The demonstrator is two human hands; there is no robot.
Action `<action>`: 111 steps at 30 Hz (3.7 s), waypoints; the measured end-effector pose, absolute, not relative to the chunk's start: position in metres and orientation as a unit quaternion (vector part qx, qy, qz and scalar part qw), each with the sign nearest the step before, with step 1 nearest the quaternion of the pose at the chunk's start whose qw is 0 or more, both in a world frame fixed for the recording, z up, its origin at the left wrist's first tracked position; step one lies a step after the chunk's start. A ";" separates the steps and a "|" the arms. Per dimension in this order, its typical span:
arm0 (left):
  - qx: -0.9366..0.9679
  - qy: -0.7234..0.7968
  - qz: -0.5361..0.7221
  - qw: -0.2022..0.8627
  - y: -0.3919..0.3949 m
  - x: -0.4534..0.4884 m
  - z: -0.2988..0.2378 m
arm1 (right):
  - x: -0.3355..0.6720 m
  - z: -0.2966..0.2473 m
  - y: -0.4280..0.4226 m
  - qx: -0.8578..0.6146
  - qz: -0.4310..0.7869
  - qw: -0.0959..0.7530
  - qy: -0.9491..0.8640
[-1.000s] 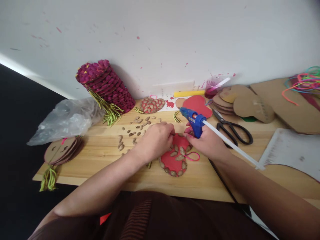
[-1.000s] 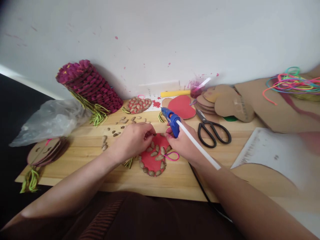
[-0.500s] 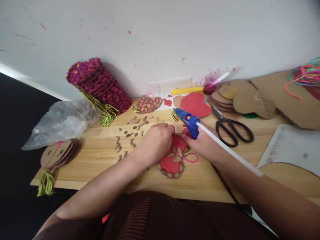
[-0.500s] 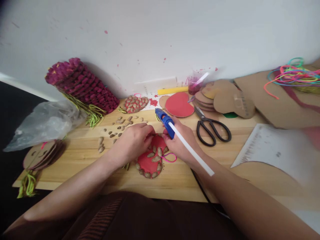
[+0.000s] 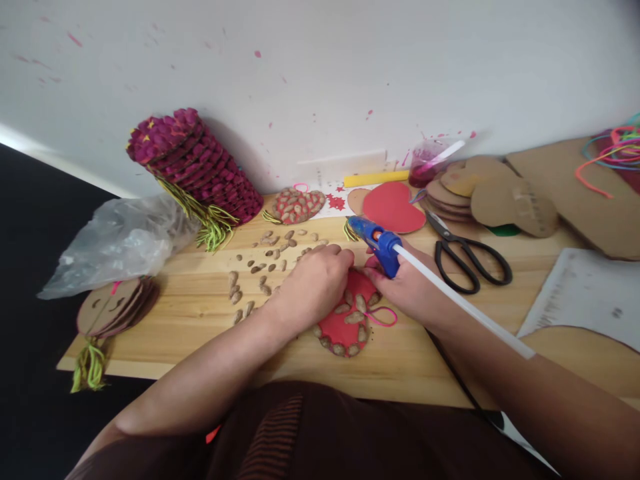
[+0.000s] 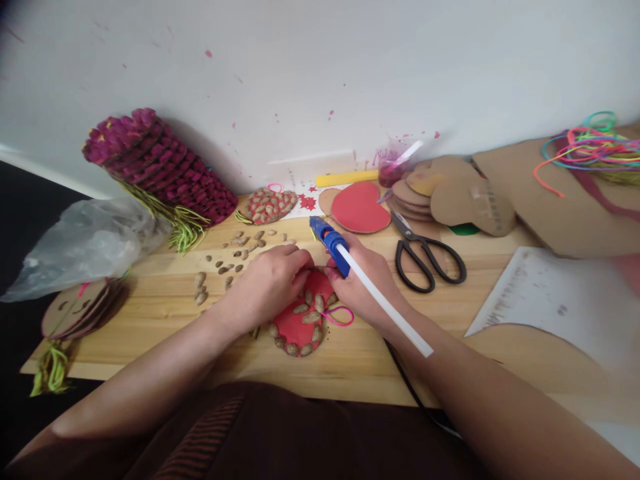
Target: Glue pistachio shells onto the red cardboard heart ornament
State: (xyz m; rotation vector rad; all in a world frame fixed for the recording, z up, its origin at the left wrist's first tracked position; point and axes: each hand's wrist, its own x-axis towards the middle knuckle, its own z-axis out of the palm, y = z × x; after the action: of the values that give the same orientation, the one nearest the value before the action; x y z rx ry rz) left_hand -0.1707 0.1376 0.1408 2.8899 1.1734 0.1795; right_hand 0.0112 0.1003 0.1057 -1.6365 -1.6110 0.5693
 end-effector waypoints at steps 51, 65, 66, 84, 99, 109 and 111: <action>0.875 0.430 0.158 0.158 0.153 -0.188 0.143 | 0.010 0.110 0.100 -0.640 0.171 0.307 -0.683; 0.892 0.396 0.152 0.153 0.152 -0.183 0.137 | 0.008 0.114 0.099 -0.651 0.200 0.308 -0.664; 0.893 0.396 0.151 0.152 0.152 -0.183 0.137 | 0.008 0.113 0.099 -0.652 0.201 0.309 -0.663; 0.894 0.393 0.159 0.146 0.155 -0.182 0.127 | 0.010 0.111 0.099 -0.645 0.186 0.309 -0.673; 0.901 0.370 0.175 0.143 0.157 -0.181 0.124 | 0.011 0.106 0.101 -0.638 0.168 0.312 -0.684; 0.906 0.366 0.168 0.128 0.156 -0.180 0.125 | 0.010 0.108 0.100 -0.660 0.183 0.298 -0.665; 0.907 0.368 0.159 0.128 0.156 -0.180 0.126 | 0.010 0.108 0.100 -0.663 0.175 0.297 -0.664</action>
State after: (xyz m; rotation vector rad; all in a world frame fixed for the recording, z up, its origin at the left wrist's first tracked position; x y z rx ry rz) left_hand -0.1804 0.1558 0.1255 2.6387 1.0713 0.4639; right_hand 0.0100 0.1003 0.1077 -1.7630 -1.7665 0.4641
